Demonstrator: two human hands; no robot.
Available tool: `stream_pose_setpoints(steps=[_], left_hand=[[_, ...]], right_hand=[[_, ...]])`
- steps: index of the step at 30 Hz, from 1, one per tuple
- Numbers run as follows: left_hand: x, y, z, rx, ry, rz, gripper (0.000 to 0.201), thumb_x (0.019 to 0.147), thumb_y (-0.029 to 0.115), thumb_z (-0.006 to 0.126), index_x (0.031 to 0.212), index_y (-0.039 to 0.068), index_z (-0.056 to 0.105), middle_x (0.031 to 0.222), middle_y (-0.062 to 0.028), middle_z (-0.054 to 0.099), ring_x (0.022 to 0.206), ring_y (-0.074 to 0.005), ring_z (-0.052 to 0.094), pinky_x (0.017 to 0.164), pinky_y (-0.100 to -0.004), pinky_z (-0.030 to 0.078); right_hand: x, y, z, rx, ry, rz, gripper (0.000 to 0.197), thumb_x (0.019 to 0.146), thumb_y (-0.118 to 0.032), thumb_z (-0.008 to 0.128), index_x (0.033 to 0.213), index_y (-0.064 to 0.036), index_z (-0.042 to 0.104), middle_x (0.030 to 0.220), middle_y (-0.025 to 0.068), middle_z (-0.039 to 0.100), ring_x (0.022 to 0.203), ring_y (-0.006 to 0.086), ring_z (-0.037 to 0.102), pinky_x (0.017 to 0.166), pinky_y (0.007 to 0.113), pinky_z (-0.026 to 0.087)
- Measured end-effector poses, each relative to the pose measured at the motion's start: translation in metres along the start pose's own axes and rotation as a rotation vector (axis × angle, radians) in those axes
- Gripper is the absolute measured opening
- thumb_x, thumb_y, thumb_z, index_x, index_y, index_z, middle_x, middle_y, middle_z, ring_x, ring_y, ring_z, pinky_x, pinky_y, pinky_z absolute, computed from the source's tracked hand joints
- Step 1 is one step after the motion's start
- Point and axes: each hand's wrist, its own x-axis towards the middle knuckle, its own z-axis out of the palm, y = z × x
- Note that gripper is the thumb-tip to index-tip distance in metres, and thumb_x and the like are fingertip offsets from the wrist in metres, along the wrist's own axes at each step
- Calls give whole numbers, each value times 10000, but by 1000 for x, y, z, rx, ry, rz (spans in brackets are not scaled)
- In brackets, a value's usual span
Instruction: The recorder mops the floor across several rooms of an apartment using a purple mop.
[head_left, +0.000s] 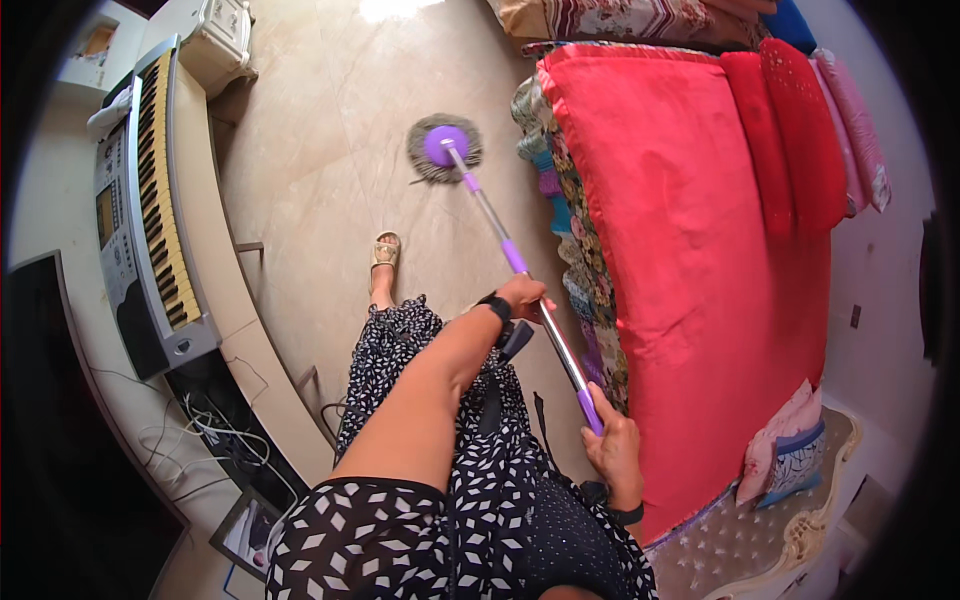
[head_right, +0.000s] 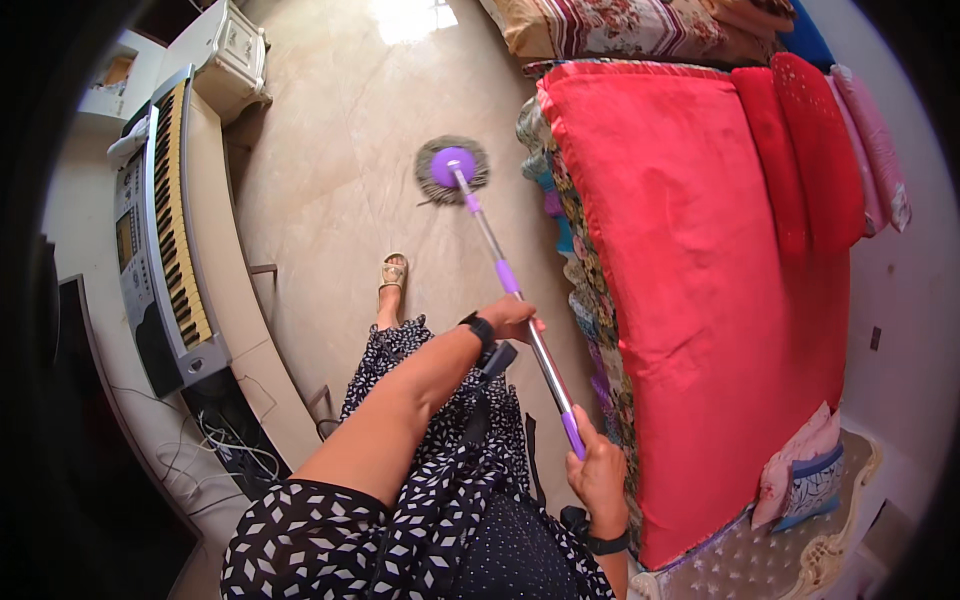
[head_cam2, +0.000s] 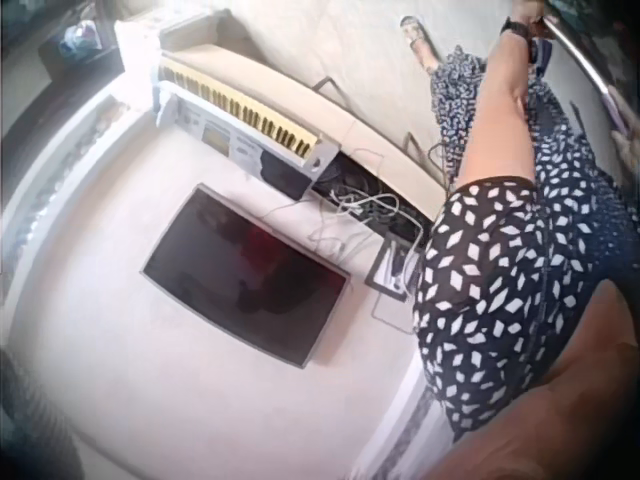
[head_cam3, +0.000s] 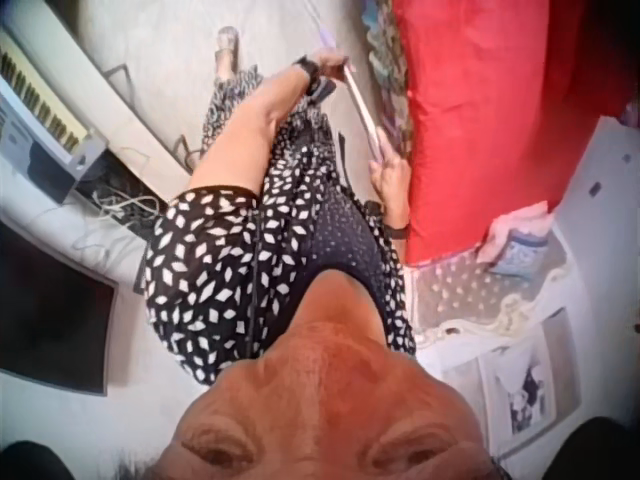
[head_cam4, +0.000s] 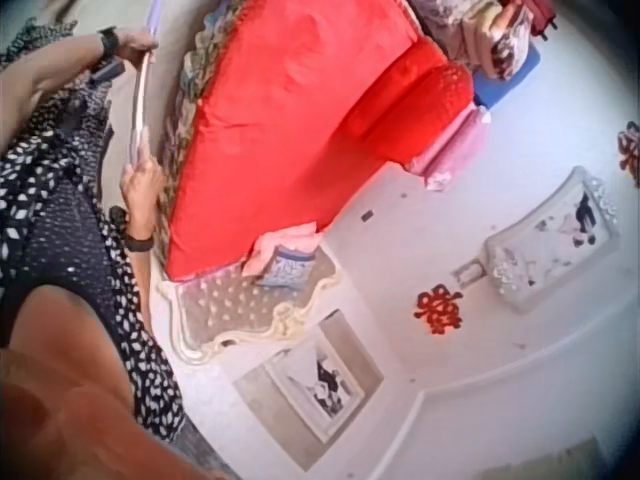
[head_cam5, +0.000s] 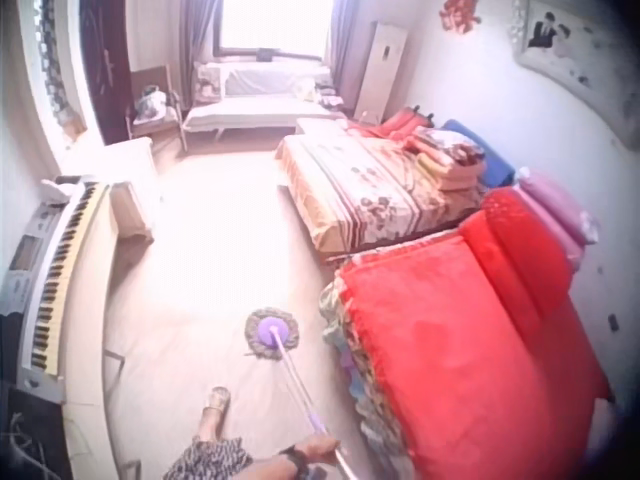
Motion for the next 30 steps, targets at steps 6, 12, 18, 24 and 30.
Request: stream_pose_setpoints(steps=[6,12,18,24,30], left_hand=[[6,-46,77,256,-116,-78,132,797,65,420,798,-44,495,670,-147,606,599,-275,606,569,-492,509],[-19,-100,107,117,-170,-71,140,745,44,437,838,-34,507,659,-157,622,555,-293,616,522,-508,489],[-49,-81,66,-31,-30,32,131,768,59,432,847,-23,496,645,-153,618,530,-289,610,509,-474,500],[-91,-38,-33,-152,-1,155,184,790,114,441,795,-42,539,722,-144,620,647,-274,617,629,-430,531],[-141,-3,-177,-330,357,348,161,779,113,447,749,-17,538,702,-135,594,607,-275,598,569,-458,527]], right_hand=[[-55,42,-7,228,16,127,582,598,2,510,1178,-35,480,736,250,542,573,304,556,552,323,440],[-99,48,-36,340,25,191,584,562,18,493,1146,28,491,708,140,550,589,102,496,551,235,415],[-76,3,-41,228,-73,83,576,563,33,490,1139,25,501,654,141,547,580,100,504,560,240,427],[-22,-52,-20,27,-219,-74,648,525,59,516,1165,-40,502,620,170,495,506,188,508,509,295,409],[50,-135,60,-241,-178,-637,658,566,-8,556,1203,-145,454,627,151,528,562,329,536,512,417,421]])
